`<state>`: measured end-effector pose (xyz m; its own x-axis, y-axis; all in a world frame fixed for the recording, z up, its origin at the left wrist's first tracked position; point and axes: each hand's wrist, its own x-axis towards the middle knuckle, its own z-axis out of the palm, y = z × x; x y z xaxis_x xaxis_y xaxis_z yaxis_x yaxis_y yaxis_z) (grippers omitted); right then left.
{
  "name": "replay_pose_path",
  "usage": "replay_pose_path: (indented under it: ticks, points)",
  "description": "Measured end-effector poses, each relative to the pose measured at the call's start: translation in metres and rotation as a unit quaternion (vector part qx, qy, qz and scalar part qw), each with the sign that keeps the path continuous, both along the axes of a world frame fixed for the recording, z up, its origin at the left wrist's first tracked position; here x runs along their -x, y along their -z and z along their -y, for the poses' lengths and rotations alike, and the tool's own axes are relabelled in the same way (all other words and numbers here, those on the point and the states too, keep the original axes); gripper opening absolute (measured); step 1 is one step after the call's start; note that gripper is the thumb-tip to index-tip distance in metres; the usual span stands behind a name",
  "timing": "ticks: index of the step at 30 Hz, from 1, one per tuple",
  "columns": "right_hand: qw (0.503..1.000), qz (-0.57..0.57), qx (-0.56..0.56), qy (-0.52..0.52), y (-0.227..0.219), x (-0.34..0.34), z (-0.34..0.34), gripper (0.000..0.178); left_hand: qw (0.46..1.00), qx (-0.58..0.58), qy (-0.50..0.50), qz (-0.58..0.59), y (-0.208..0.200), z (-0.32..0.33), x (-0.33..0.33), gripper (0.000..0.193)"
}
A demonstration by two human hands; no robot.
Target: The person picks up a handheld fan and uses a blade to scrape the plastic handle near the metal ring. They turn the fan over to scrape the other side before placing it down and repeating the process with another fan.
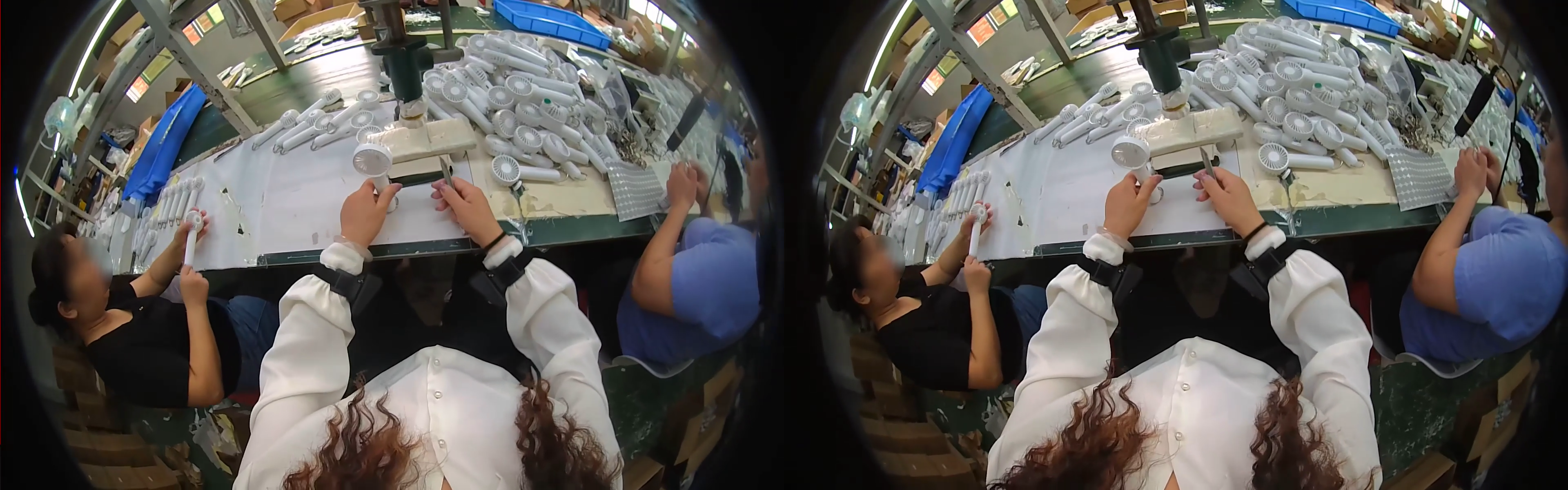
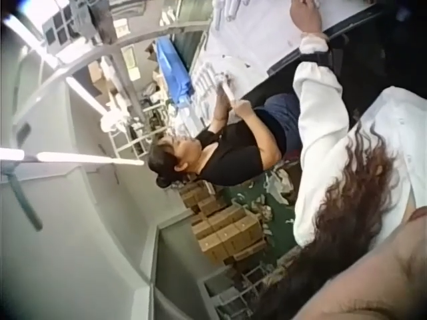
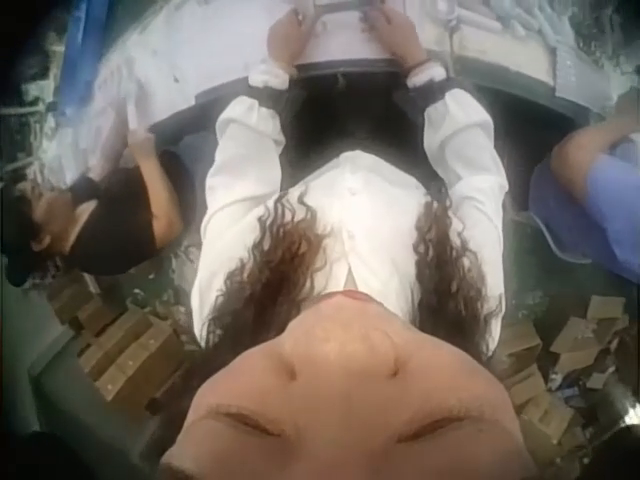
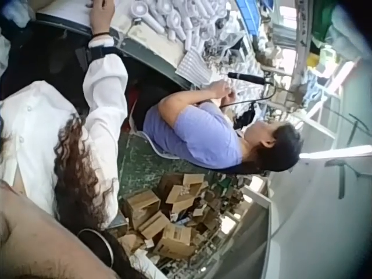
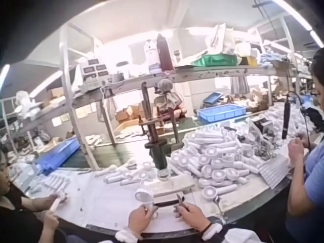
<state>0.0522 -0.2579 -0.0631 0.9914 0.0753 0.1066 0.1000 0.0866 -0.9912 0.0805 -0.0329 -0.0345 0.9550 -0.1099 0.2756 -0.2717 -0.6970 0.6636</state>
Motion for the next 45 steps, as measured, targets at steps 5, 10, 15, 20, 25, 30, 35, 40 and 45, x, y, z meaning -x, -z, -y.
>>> replay_pose_path:
  ticks: [5, 10, 15, 20, 25, 30, 35, 40, 45]
  points:
    - [0.998, -0.031, -0.042, -0.031, -0.007, 0.011, -0.007, 0.029, 0.999, -0.034, -0.014, -0.016, 0.002, -0.004, 0.007, 0.057]
    - [0.998, -0.015, -0.035, -0.048, -0.008, 0.012, -0.005, 0.029, 0.999, -0.021, 0.002, -0.027, -0.004, -0.011, 0.005, 0.055]
    - [0.998, -0.003, -0.038, -0.044, -0.009, 0.011, -0.003, 0.029, 0.999, -0.033, 0.01, -0.04, -0.01, -0.006, 0.008, 0.056]
    - [0.998, -0.006, -0.044, -0.038, -0.007, 0.014, -0.003, 0.029, 0.997, -0.046, 0.022, -0.049, -0.015, -0.006, 0.014, 0.056]
    - [0.998, -0.009, -0.05, -0.033, -0.008, 0.012, -0.002, 0.027, 0.996, -0.068, 0.056, -0.032, -0.009, -0.013, 0.014, 0.049]
    - [0.996, 0.011, -0.085, 0.028, -0.005, 0.01, 0.002, 0.029, 0.992, 0.013, 0.118, 0.033, 0.012, 0.012, 0.012, 0.044]
    - [0.992, 0.013, -0.121, 0.04, -0.002, 0.007, 0.0, 0.028, 0.99, 0.036, 0.132, 0.027, 0.015, 0.022, 0.019, 0.044]
    - [0.994, 0.0, -0.107, 0.038, -0.003, 0.009, 0.001, 0.029, 0.988, -0.071, 0.138, 0.01, 0.011, 0.023, 0.025, 0.047]
    - [0.995, 0.022, -0.088, 0.032, -0.002, 0.007, -0.001, 0.029, 0.987, -0.038, 0.156, 0.015, 0.006, 0.02, 0.024, 0.048]
